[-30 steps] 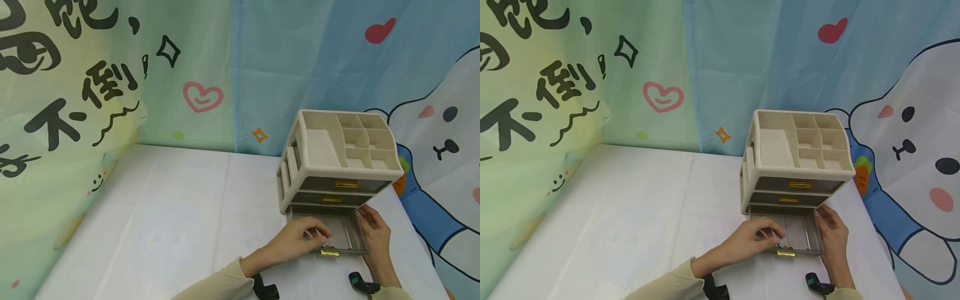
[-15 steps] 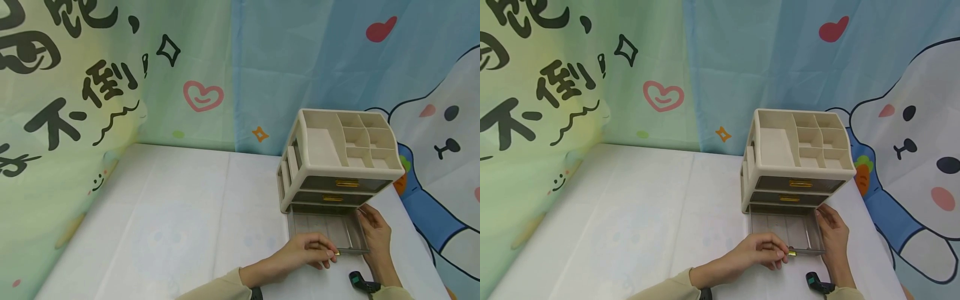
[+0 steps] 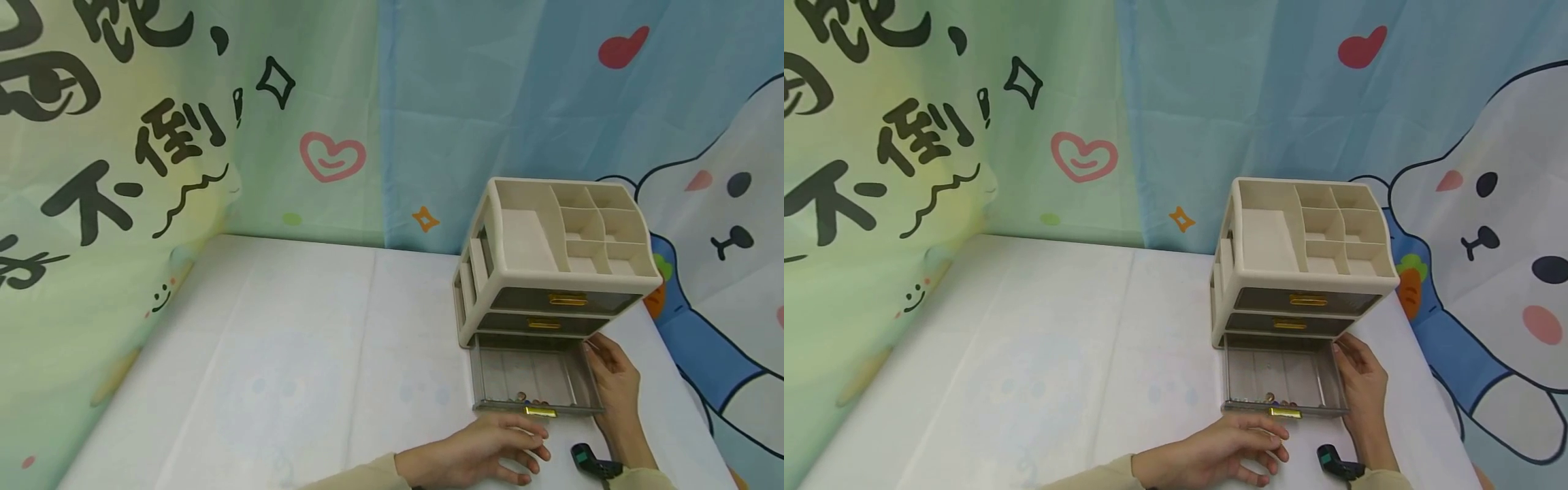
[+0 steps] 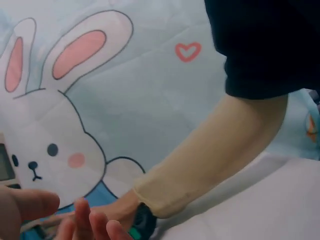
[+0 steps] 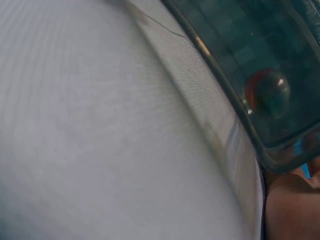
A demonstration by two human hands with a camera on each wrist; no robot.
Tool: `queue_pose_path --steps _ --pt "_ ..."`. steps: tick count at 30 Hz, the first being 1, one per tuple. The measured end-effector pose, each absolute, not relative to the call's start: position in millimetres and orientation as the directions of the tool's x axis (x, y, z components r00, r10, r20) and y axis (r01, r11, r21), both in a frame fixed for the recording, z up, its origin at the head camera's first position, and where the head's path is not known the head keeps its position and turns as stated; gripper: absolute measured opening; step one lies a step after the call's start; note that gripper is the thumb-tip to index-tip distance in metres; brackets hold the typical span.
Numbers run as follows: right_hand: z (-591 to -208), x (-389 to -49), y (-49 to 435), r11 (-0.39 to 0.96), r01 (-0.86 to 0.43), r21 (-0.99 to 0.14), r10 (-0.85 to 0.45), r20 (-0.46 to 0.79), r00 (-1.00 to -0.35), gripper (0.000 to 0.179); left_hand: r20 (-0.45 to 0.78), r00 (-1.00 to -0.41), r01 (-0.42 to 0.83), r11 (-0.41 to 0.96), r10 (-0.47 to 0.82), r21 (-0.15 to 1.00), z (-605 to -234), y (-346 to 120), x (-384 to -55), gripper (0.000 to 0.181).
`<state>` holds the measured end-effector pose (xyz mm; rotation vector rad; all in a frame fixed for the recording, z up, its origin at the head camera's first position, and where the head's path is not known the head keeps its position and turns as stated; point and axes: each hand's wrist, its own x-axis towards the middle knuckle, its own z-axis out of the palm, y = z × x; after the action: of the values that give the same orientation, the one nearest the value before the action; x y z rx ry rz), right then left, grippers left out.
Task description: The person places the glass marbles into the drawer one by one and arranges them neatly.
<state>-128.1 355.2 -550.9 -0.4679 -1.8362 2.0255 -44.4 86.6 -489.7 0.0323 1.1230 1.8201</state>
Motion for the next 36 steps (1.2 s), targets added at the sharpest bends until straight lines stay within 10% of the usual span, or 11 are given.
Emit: queue_pose_path --steps 36 --pt "-551.1 -127.2 357.7 -0.086 -0.015 -0.996 0.464 -0.027 -0.885 0.039 -0.554 -0.742 -0.669 -0.349 0.378 0.657 -512.6 121.2 -50.9 0.024"
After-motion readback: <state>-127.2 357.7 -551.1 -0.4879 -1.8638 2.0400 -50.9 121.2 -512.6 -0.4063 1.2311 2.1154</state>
